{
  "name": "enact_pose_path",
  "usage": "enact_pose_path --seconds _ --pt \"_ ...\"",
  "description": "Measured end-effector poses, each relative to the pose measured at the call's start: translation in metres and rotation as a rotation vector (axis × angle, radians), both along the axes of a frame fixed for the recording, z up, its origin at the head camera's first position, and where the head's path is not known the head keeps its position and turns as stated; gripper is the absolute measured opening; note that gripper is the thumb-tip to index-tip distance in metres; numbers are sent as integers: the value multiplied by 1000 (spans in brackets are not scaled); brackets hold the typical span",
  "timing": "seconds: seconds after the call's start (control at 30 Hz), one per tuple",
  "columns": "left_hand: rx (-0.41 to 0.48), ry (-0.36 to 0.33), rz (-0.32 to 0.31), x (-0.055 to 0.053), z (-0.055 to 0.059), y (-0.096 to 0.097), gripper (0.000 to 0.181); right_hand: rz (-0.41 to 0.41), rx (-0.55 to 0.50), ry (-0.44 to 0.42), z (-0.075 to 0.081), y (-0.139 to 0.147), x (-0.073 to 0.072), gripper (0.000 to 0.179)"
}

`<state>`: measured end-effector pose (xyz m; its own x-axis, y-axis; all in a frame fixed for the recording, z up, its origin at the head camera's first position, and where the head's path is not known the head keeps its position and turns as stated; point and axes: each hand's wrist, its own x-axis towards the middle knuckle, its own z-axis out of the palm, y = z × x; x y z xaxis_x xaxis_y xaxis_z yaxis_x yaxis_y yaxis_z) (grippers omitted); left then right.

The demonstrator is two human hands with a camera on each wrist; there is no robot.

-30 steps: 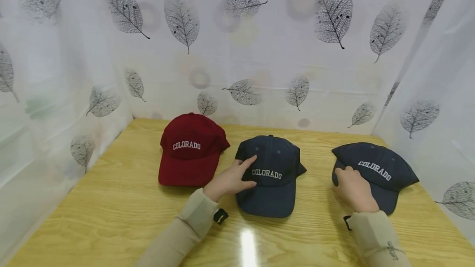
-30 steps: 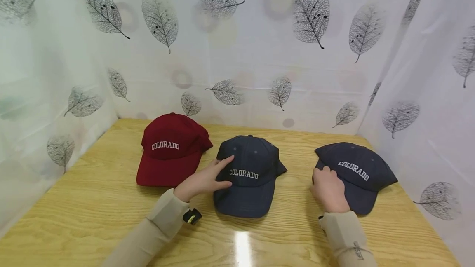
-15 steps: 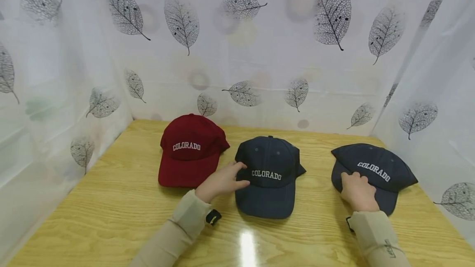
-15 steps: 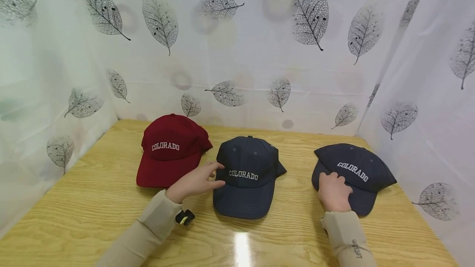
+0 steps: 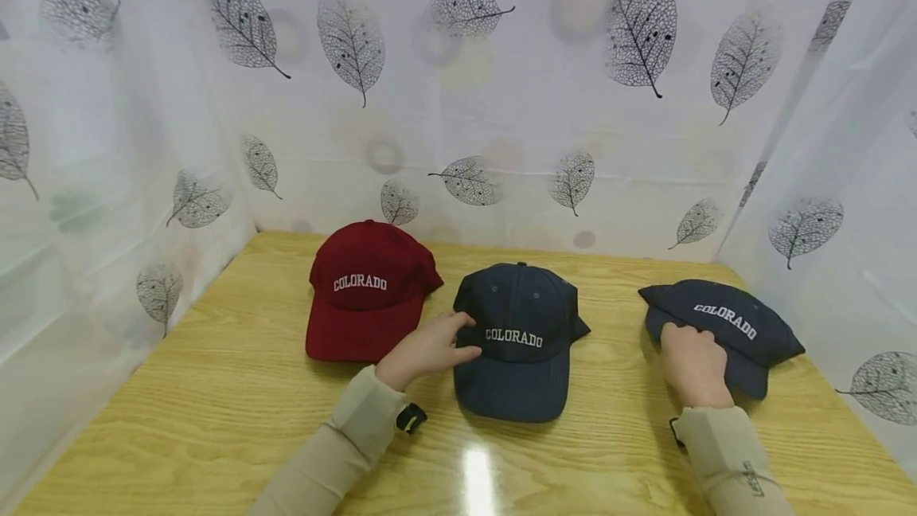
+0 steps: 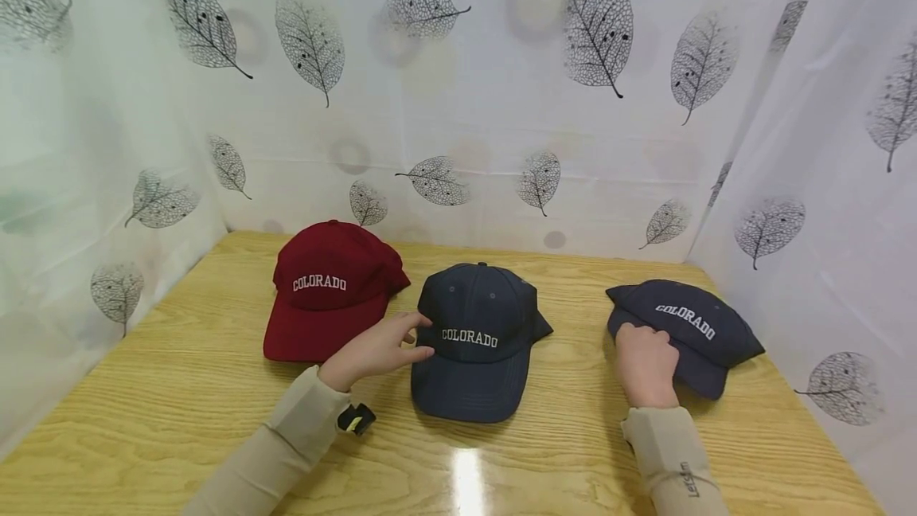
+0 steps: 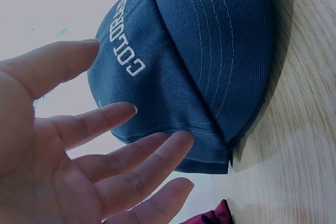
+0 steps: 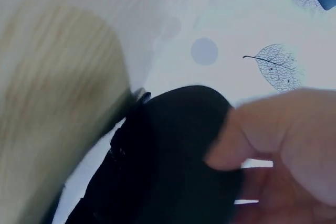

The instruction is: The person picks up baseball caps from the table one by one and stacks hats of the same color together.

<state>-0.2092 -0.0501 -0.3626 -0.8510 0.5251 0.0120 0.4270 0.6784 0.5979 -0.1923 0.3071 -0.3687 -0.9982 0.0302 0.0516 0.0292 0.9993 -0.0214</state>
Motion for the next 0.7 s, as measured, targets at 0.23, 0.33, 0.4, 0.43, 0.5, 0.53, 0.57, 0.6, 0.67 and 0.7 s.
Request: enact_pose_path --seconds 0.23,0.33,0.4,0.43,0.5,0.53,0.57,0.6,0.67,0.7 --pt "1 -11 2 -1 0 0 44 -15 22 215 7 -6 -1 13" --pt "9 -10 -3 -1 0 -1 44 10 3 360 9 -8 -1 9" --pt "17 -14 -4 -1 1 -1 44 29 -11 472 10 -9 -1 7" --pt "21 -16 -5 -1 2 -1 44 41 -20 526 10 -10 -1 9" --pt "34 -21 -6 0 3 -2 44 56 -34 606 12 -12 0 16" --pt "43 -28 -6 0 4 -2 44 66 -43 645 13 -14 1 20" --pt "50 -31 -7 0 4 -2 43 76 -49 678 14 -15 2 24" --pt "60 -35 -8 0 4 -2 43 88 -53 708 16 -17 3 28" --pt "82 -46 -4 0 5 -3 42 116 -54 770 19 -21 5 35" --pt "93 -50 -2 0 5 -3 42 133 -56 800 21 -23 6 37"
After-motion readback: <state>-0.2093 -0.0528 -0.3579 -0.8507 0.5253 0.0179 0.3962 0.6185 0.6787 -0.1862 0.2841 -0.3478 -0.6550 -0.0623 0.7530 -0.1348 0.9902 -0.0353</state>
